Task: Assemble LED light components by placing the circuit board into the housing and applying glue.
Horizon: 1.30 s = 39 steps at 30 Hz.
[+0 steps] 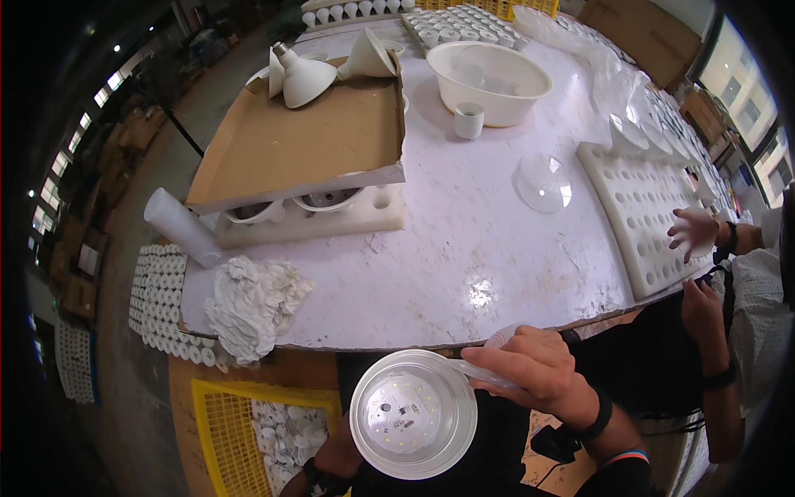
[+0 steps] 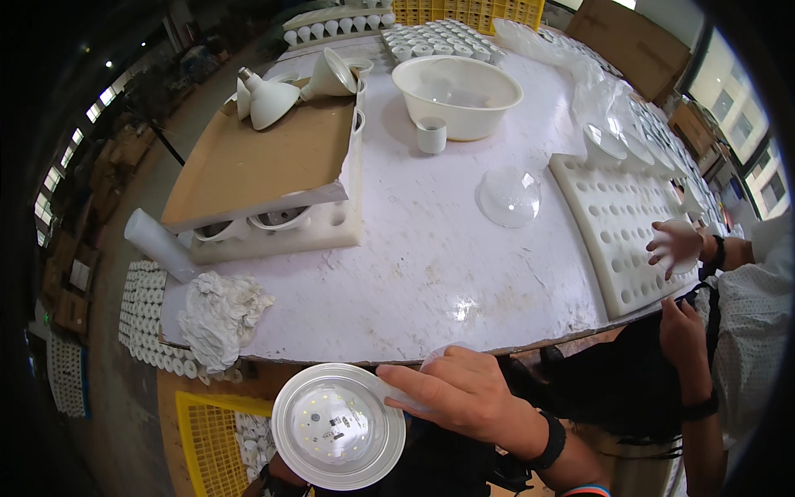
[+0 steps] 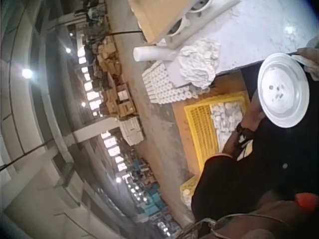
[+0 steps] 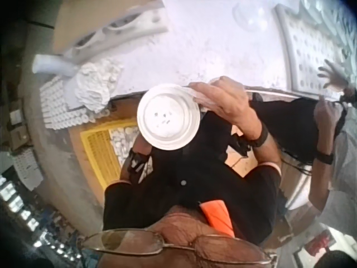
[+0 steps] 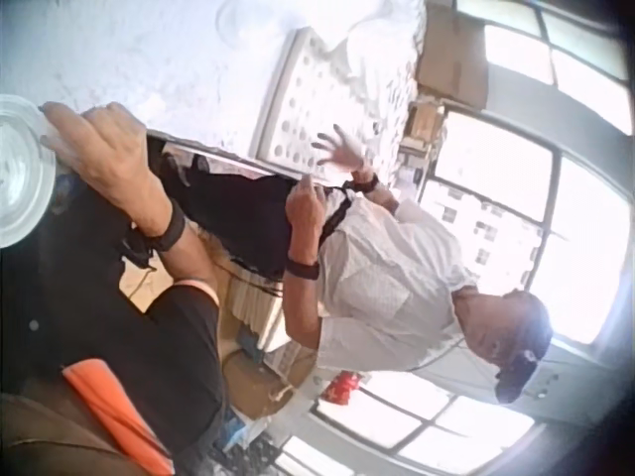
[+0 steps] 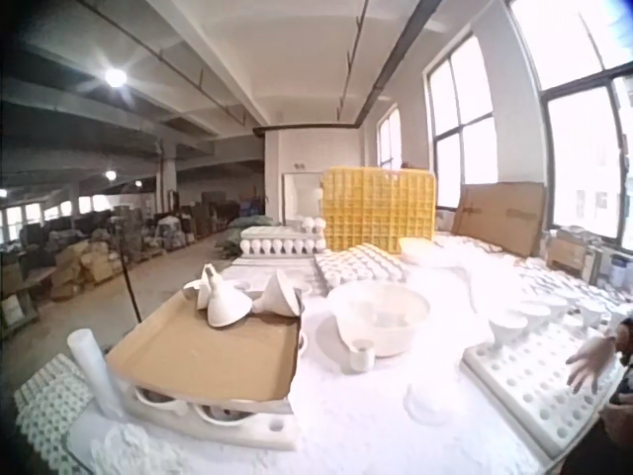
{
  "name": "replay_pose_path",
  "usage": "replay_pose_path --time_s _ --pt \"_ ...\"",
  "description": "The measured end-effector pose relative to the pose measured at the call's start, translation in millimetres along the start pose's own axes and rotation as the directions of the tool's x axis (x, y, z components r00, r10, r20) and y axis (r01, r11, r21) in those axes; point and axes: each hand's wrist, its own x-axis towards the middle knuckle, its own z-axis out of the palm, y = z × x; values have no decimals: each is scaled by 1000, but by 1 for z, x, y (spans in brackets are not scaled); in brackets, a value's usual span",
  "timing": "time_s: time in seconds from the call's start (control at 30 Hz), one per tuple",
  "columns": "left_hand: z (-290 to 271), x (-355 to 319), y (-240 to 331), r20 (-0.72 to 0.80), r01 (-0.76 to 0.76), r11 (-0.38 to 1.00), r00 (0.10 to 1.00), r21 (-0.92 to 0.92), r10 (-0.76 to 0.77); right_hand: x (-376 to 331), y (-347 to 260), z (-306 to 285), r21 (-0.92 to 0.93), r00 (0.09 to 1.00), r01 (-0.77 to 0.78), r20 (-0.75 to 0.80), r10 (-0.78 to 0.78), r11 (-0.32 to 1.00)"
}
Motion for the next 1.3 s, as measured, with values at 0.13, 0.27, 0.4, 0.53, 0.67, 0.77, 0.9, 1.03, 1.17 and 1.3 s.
replay_pose_path --time_s 0.13,0.27,0.4,0.53,0.67,0.77,0.9,1.03,1.17,1.3 --pt "-12 -5 -4 12 133 800 988 -585 -156 -1 2 6 28 999 30 18 -30 999" --pt "-33 -16 -4 -73 142 936 982 -322 -174 -4 1 6 -14 997 16 71 -15 1000" --pt "-50 -20 -6 -159 162 986 973 -28 -165 -4 1 7 -6 997 27 73 -26 1000" --pt "-71 -30 -6 -237 196 943 962 268 -133 -5 2 7 -17 996 39 77 -38 999" --pt "-87 -33 -1 -300 240 811 950 534 -84 -2 3 5 -27 994 79 82 -77 996" --pt "-101 -44 0 -334 273 660 942 700 -35 -1 1 7 -19 993 91 76 -90 996" --pt "-35 -31 5 -391 260 739 920 621 5 -3 1 5 -43 995 81 62 -78 996" --pt "-21 -28 4 -360 223 967 898 -121 -252 -1 -1 3 -58 995 96 32 -94 994" --pt "-8 -20 -9 -402 -42 967 913 -251 -65 -4 -1 3 -66 994 106 31 -104 992" --pt "-14 -17 0 -398 -16 978 915 -209 -69 -3 1 2 -71 993 116 46 -112 991"
